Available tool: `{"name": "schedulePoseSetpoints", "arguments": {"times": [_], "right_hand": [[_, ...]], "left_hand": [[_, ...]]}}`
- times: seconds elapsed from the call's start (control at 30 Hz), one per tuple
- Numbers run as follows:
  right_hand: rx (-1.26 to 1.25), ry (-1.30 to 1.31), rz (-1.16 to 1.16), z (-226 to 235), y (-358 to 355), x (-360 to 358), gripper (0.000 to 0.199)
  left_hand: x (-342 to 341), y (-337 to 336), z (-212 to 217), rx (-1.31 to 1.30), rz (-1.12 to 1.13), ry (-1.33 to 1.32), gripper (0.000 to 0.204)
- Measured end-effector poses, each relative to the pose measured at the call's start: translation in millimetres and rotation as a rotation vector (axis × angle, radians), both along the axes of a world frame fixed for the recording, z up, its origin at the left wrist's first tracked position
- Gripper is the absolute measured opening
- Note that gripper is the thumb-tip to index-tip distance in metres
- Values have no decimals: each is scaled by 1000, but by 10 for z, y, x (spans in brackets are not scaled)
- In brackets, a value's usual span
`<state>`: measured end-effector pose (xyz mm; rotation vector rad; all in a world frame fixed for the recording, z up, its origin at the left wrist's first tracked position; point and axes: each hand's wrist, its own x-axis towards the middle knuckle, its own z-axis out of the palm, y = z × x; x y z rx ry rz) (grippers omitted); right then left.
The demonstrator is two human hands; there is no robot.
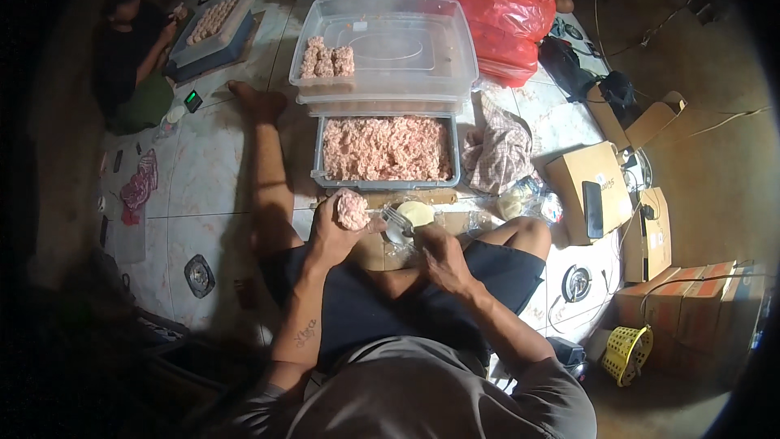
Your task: The person manually assembles food items by hand on the floor, placing a portion of pink meat mixture onto a dough wrapper, folding the dough, and placing the finished items into a plastic container.
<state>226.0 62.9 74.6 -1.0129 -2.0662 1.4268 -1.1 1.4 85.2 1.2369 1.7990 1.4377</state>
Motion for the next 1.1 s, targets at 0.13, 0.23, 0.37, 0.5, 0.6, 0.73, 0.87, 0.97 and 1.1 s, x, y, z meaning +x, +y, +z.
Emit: {"name": "schedulePoseSetpoints", "arguments": {"times": [0.13, 0.23, 0.37, 0.5, 0.6, 0.73, 0.87, 0.97, 1.1], "right_hand": [[-479, 121, 5, 38, -149, -54, 21], [-604, 231, 34, -14, -184, -56, 24], [-678, 310, 82, -113, -224, -50, 25], [-328, 381, 60, -238, -269, -215, 18], [166, 29, 46, 74, -208, -314, 14], [119, 123, -38, 44, -87, 67, 13], [-471, 240, -16, -17, -241, 77, 8], [-97, 306, 56, -30, -324, -186, 10], [388, 143, -112, -98, -343, -548, 13]], "left_hand": [[-43, -50, 38, -72, -134, -103, 61], [-82, -77, -107, 165, -155, 77, 53], [51, 21, 22, 221, -137, -222, 57], [99, 17, -129, 105, -293, -187, 46], [249, 25, -220, 146, -28, -99, 45], [-31, -62, -104, 65, -285, -411, 40], [15, -11, 63, 25, -218, -702, 42], [134, 55, 7, 243, -216, -87, 49], [469, 142, -322, 236, 153, -364, 52]]}}
